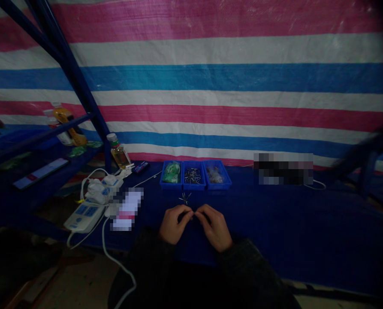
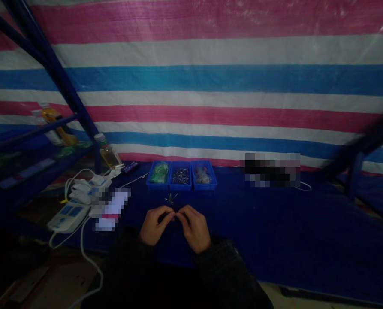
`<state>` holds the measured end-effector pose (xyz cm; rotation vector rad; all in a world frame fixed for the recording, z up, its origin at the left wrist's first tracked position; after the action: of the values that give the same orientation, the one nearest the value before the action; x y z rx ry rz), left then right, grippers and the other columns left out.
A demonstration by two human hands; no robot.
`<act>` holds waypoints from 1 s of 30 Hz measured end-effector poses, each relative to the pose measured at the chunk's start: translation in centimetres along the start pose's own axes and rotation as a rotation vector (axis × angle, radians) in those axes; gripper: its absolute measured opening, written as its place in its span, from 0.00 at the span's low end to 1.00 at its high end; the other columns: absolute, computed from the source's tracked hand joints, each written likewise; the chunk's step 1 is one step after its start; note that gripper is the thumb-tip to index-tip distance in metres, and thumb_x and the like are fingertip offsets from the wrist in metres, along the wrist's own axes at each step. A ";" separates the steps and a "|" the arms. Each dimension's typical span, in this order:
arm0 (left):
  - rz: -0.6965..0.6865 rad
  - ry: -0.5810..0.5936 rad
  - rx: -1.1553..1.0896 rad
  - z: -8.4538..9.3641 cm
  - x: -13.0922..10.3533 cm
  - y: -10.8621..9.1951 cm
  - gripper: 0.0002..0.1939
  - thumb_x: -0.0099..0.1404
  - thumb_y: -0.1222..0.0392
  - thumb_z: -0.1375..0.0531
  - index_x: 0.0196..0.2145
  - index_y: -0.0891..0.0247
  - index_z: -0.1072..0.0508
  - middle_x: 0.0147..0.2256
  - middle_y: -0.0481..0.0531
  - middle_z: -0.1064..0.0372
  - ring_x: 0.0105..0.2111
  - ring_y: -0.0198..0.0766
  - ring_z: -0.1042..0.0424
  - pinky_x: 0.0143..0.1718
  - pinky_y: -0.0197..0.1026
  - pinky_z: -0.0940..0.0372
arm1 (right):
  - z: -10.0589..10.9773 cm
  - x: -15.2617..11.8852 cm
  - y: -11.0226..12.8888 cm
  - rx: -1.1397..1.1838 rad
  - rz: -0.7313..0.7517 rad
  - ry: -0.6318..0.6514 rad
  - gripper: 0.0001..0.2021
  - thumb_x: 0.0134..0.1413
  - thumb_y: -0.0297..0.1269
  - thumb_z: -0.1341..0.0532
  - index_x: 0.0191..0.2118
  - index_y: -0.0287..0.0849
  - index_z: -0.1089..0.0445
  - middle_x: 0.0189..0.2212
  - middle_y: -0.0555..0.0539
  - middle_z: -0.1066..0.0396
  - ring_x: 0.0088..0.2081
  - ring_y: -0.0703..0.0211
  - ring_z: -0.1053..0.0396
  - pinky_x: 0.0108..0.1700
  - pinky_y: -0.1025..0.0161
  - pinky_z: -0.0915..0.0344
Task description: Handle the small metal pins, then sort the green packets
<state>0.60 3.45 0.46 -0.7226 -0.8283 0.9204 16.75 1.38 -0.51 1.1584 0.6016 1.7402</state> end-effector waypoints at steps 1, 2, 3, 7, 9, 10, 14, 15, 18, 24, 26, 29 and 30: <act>-0.002 -0.002 0.000 0.0 0.0 0.0 0.10 0.72 0.61 0.42 0.33 0.63 0.24 0.31 0.50 0.24 0.34 0.38 0.25 0.39 0.37 0.36 | 0.0 0.0 0.0 -0.002 -0.004 0.001 0.12 0.70 0.36 0.45 0.32 0.44 0.31 0.29 0.49 0.30 0.32 0.58 0.30 0.37 0.62 0.39; -0.002 -0.004 0.001 0.0 0.0 0.0 0.10 0.72 0.61 0.42 0.33 0.63 0.24 0.31 0.50 0.24 0.34 0.38 0.25 0.39 0.37 0.36 | 0.1 0.0 0.0 -0.004 -0.009 0.004 0.13 0.70 0.36 0.45 0.32 0.44 0.32 0.29 0.49 0.30 0.32 0.58 0.30 0.36 0.62 0.39; -0.002 -0.003 0.001 0.0 0.0 -0.1 0.10 0.72 0.61 0.42 0.32 0.63 0.24 0.30 0.49 0.24 0.33 0.38 0.25 0.39 0.37 0.36 | 0.1 0.0 0.1 -0.004 -0.015 0.005 0.13 0.70 0.37 0.45 0.32 0.44 0.31 0.29 0.49 0.29 0.32 0.58 0.30 0.36 0.62 0.38; 0.005 -0.002 0.000 0.2 0.0 -0.2 0.10 0.72 0.61 0.42 0.33 0.63 0.24 0.30 0.50 0.24 0.33 0.38 0.25 0.39 0.37 0.36 | 0.0 -0.2 0.0 0.033 -0.033 -0.011 0.07 0.68 0.37 0.42 0.38 0.45 0.29 0.32 0.49 0.26 0.34 0.57 0.28 0.38 0.62 0.35; 0.006 -0.002 -0.007 0.2 0.1 -0.2 0.10 0.72 0.61 0.42 0.33 0.63 0.24 0.31 0.50 0.24 0.34 0.39 0.25 0.39 0.37 0.35 | -0.1 -0.3 -0.1 0.057 -0.034 -0.026 0.04 0.66 0.36 0.41 0.42 0.45 0.29 0.34 0.48 0.25 0.36 0.56 0.27 0.40 0.62 0.34; 0.005 -0.003 -0.010 0.2 0.1 -0.2 0.10 0.72 0.60 0.42 0.33 0.63 0.24 0.31 0.50 0.24 0.34 0.39 0.24 0.39 0.37 0.35 | -0.1 -0.3 -0.1 0.063 -0.031 -0.029 0.04 0.66 0.36 0.41 0.43 0.45 0.29 0.34 0.48 0.25 0.36 0.56 0.27 0.40 0.62 0.33; 0.010 -0.004 -0.008 0.2 0.1 -0.2 0.10 0.72 0.60 0.42 0.33 0.63 0.24 0.31 0.50 0.24 0.34 0.39 0.24 0.39 0.37 0.35 | -0.2 -0.3 -0.1 0.062 -0.017 -0.020 0.05 0.67 0.34 0.43 0.40 0.45 0.30 0.33 0.49 0.25 0.35 0.57 0.27 0.39 0.63 0.34; 0.011 -0.004 -0.006 0.2 0.1 -0.2 0.10 0.72 0.60 0.42 0.33 0.63 0.24 0.31 0.50 0.24 0.34 0.38 0.24 0.39 0.37 0.35 | -0.2 -0.3 -0.1 0.060 -0.018 -0.019 0.05 0.67 0.34 0.43 0.40 0.45 0.30 0.33 0.49 0.26 0.35 0.57 0.27 0.39 0.63 0.34; 0.015 -0.002 -0.002 0.2 0.1 -0.1 0.11 0.72 0.60 0.42 0.33 0.63 0.24 0.31 0.50 0.24 0.34 0.38 0.25 0.39 0.37 0.35 | -0.2 -0.2 0.0 0.059 -0.023 -0.016 0.06 0.68 0.34 0.44 0.39 0.45 0.30 0.33 0.49 0.26 0.36 0.57 0.27 0.40 0.63 0.34; 0.006 0.002 0.007 0.2 0.0 -0.1 0.11 0.73 0.59 0.43 0.33 0.63 0.24 0.31 0.50 0.24 0.34 0.38 0.25 0.39 0.37 0.35 | -0.1 -0.1 -0.1 0.048 -0.031 -0.021 0.06 0.68 0.34 0.43 0.39 0.45 0.30 0.33 0.49 0.26 0.35 0.57 0.28 0.40 0.62 0.35; 0.002 0.001 0.007 0.2 0.0 -0.1 0.11 0.73 0.59 0.42 0.33 0.63 0.24 0.31 0.50 0.24 0.34 0.38 0.25 0.39 0.37 0.35 | -0.1 -0.2 -0.2 0.042 -0.034 -0.020 0.06 0.68 0.35 0.43 0.38 0.45 0.30 0.33 0.49 0.26 0.35 0.57 0.28 0.40 0.62 0.35; 0.000 0.004 0.011 0.2 0.0 -0.2 0.11 0.72 0.60 0.42 0.33 0.62 0.24 0.31 0.50 0.24 0.34 0.38 0.24 0.40 0.37 0.35 | -0.1 -0.2 -0.2 0.040 -0.035 -0.024 0.06 0.67 0.34 0.43 0.37 0.45 0.30 0.32 0.50 0.26 0.34 0.57 0.28 0.39 0.63 0.35; 0.001 0.004 0.014 0.2 0.1 -0.2 0.11 0.72 0.60 0.42 0.33 0.62 0.24 0.31 0.50 0.24 0.34 0.38 0.24 0.40 0.37 0.35 | -0.1 -0.2 -0.2 0.040 -0.036 -0.023 0.06 0.67 0.34 0.43 0.37 0.45 0.29 0.32 0.50 0.26 0.34 0.58 0.28 0.39 0.63 0.35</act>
<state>0.47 3.48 0.72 -0.7131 -0.8175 0.9245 16.77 1.34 -0.79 1.1866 0.6417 1.6885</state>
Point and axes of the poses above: each hand's wrist, its own x-axis towards the middle knuckle, its own z-axis out of the back of the hand, y = z × x, the point moved 3 cm from there along x, towards the middle knuckle
